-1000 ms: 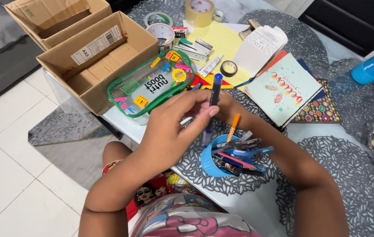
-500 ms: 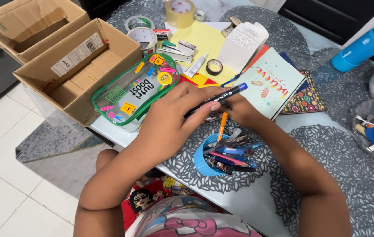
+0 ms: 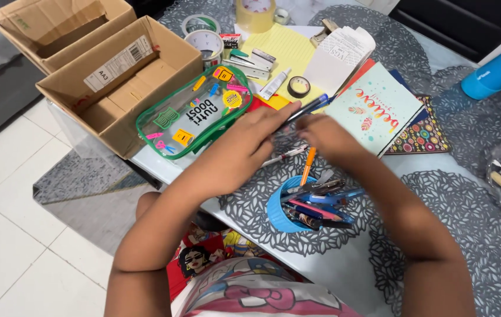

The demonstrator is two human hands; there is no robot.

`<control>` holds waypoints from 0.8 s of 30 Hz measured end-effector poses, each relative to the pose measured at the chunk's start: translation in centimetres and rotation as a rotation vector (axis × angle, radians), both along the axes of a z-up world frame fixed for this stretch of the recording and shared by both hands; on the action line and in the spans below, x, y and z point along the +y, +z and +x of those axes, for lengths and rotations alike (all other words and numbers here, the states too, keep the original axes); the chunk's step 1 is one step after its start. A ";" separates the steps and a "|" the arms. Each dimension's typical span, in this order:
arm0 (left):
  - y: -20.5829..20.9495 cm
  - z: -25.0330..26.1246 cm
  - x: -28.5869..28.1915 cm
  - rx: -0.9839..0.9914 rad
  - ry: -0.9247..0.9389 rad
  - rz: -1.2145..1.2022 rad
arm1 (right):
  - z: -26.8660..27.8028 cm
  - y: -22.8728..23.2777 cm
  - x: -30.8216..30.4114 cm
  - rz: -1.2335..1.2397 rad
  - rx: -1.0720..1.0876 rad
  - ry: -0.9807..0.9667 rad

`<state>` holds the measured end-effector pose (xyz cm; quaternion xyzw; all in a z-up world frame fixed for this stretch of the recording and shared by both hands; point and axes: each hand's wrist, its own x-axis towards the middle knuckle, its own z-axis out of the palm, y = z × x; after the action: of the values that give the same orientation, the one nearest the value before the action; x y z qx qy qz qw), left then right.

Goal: The person is sorting and organizing various pens, pencils, and markers into a blue plastic holder on a table.

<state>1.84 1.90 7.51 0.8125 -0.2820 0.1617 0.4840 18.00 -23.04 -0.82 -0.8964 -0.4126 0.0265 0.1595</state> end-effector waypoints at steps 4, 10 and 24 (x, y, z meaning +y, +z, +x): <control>3.2 -1.5 0.9 0.026 0.110 0.107 | -1.6 4.6 -4.0 0.594 0.288 -0.025; 5.4 -2.5 1.1 -0.030 0.159 -0.037 | -7.4 6.8 -6.7 1.511 0.687 -0.171; 6.6 -2.8 -1.1 0.057 0.004 0.174 | -11.7 7.1 -5.3 0.960 0.661 -0.081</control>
<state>-1.00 0.84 14.13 0.8562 -0.2795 0.1146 0.4192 6.33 -28.37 6.33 -0.6828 -0.2723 0.1088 0.6691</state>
